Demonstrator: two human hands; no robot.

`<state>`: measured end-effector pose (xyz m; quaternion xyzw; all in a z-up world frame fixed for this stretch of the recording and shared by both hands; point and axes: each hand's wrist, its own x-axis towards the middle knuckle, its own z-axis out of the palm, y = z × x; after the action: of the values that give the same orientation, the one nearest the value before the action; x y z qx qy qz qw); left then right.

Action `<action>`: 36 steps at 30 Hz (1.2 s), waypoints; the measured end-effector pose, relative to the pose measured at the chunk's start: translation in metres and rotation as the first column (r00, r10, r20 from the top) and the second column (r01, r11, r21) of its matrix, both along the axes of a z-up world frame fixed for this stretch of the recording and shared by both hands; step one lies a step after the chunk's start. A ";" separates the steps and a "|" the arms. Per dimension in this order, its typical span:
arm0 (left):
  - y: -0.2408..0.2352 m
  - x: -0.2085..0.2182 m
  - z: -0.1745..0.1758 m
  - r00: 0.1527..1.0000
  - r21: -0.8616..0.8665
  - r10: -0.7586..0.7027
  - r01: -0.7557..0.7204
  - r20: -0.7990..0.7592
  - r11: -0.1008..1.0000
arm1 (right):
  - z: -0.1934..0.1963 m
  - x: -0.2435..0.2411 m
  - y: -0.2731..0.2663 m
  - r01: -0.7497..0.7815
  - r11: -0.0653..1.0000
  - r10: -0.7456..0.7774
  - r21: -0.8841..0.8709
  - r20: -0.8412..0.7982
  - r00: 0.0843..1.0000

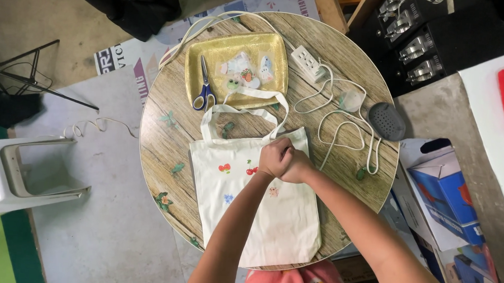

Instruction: Ironing small heat-transfer designs onto a white tote bag using a mini heat press.

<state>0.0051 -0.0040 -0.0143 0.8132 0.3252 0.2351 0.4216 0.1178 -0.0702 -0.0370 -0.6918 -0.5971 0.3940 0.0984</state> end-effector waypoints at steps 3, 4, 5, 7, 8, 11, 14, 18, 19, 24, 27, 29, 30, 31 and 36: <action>0.002 0.000 0.003 1.000 -0.019 0.008 -0.008 0.006 1.000 | 0.003 -0.001 0.001 0.024 1.000 -0.024 0.004 0.003 1.000; 0.002 0.000 0.003 1.000 -0.016 0.006 -0.006 0.010 1.000 | 0.001 -0.001 0.002 0.027 1.000 -0.027 0.008 0.006 1.000; 0.003 0.000 0.003 1.000 -0.017 -0.002 0.002 0.002 1.000 | -0.002 0.000 0.003 -0.007 1.000 0.006 0.019 0.022 1.000; 0.004 -0.001 0.007 1.000 -0.025 -0.012 0.012 -0.004 1.000 | -0.005 -0.001 0.004 -0.038 0.999 0.037 0.024 0.041 0.998; 0.004 -0.001 0.012 0.999 -0.006 -0.017 0.017 0.040 1.000 | -0.005 -0.001 0.004 -0.037 0.999 0.036 0.031 0.043 0.998; 0.004 0.003 0.018 0.995 -0.010 -0.014 0.015 0.097 1.000 | 0.011 0.001 0.006 -0.073 0.997 0.072 0.027 0.048 0.996; 0.005 0.001 0.022 0.995 -0.035 -0.006 0.010 0.104 0.999 | 0.025 0.008 0.007 -0.168 0.985 0.168 0.038 0.005 0.986; 0.008 0.002 0.021 0.992 -0.010 -0.031 0.032 0.126 0.999 | 0.012 0.020 0.008 -0.074 0.990 0.021 -0.121 -0.389 0.921; 0.008 0.003 0.021 0.992 -0.011 -0.031 0.032 0.124 0.999 | 0.006 0.022 0.007 -0.075 0.990 0.021 -0.123 -0.391 0.920; 0.007 0.001 0.021 0.990 -0.126 0.017 0.001 0.138 0.992 | -0.086 0.022 -0.007 0.166 0.954 -0.280 -0.249 -0.546 0.789; 0.006 -0.004 0.010 0.985 -0.141 0.020 0.004 0.169 0.990 | -0.031 0.006 -0.004 0.306 0.952 -0.284 -0.006 -0.392 0.875; 0.009 0.000 0.011 0.986 -0.106 0.020 -0.003 0.166 0.994 | -0.049 0.003 -0.006 0.329 0.940 -0.303 0.085 -0.228 0.925; 0.009 -0.005 0.012 0.988 -0.074 0.032 -0.021 0.150 0.997 | -0.059 -0.007 -0.010 0.327 0.930 -0.320 0.168 -0.070 0.945; 0.009 -0.006 0.017 0.989 -0.076 0.028 -0.017 0.143 0.997 | -0.051 -0.009 -0.010 0.333 0.929 -0.325 0.163 -0.076 0.943; 0.013 -0.003 0.029 0.987 -0.083 -0.053 0.067 0.153 0.994 | -0.039 -0.016 -0.012 0.341 0.910 -0.352 0.235 0.006 0.936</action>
<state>0.0021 0.0093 0.0145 0.7833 0.2777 0.2685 0.4871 0.1021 -0.0823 -0.0758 -0.7800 -0.5086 0.2817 0.2316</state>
